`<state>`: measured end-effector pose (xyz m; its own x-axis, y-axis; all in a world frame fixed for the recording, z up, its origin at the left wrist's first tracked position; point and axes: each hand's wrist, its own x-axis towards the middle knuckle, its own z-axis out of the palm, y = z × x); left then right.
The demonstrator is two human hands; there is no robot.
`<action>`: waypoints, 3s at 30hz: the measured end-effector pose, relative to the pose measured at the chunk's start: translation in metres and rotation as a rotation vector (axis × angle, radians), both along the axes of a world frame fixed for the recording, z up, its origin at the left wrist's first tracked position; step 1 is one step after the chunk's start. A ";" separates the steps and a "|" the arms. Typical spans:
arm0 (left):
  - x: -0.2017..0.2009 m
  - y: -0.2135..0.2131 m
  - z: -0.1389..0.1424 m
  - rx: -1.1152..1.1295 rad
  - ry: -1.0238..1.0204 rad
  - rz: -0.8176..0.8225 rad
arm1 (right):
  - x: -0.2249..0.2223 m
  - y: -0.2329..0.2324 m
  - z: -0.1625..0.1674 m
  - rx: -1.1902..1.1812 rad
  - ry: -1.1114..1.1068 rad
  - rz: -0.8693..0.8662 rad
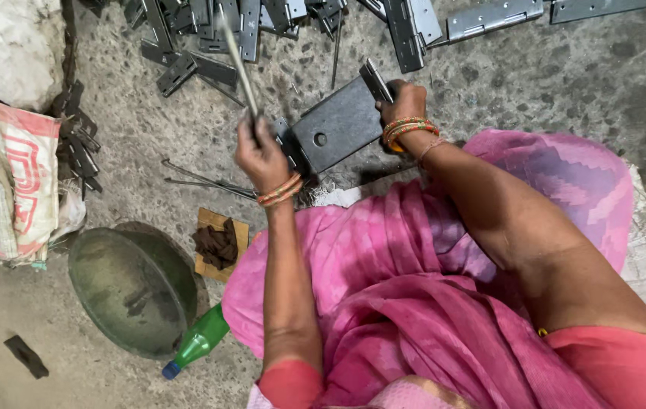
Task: The person sits on the floor and assembles metal hinges by placing two hinge leaves on a metal block, inserting a pin, and striking it with a hammer. The person repeats this process for multiple hinges, placing finished units aside.
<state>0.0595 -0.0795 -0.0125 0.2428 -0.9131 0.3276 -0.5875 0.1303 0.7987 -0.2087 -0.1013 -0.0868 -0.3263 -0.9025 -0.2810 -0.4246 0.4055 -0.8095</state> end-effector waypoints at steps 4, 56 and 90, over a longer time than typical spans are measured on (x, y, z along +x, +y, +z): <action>-0.050 -0.018 0.039 -0.319 -0.129 -0.242 | 0.002 0.002 0.001 0.116 -0.023 0.011; -0.037 0.047 -0.008 0.569 0.208 0.008 | 0.001 0.005 0.037 -0.190 0.175 0.196; -0.065 0.071 0.011 0.131 0.022 -0.016 | -0.041 -0.024 0.027 0.255 0.148 0.320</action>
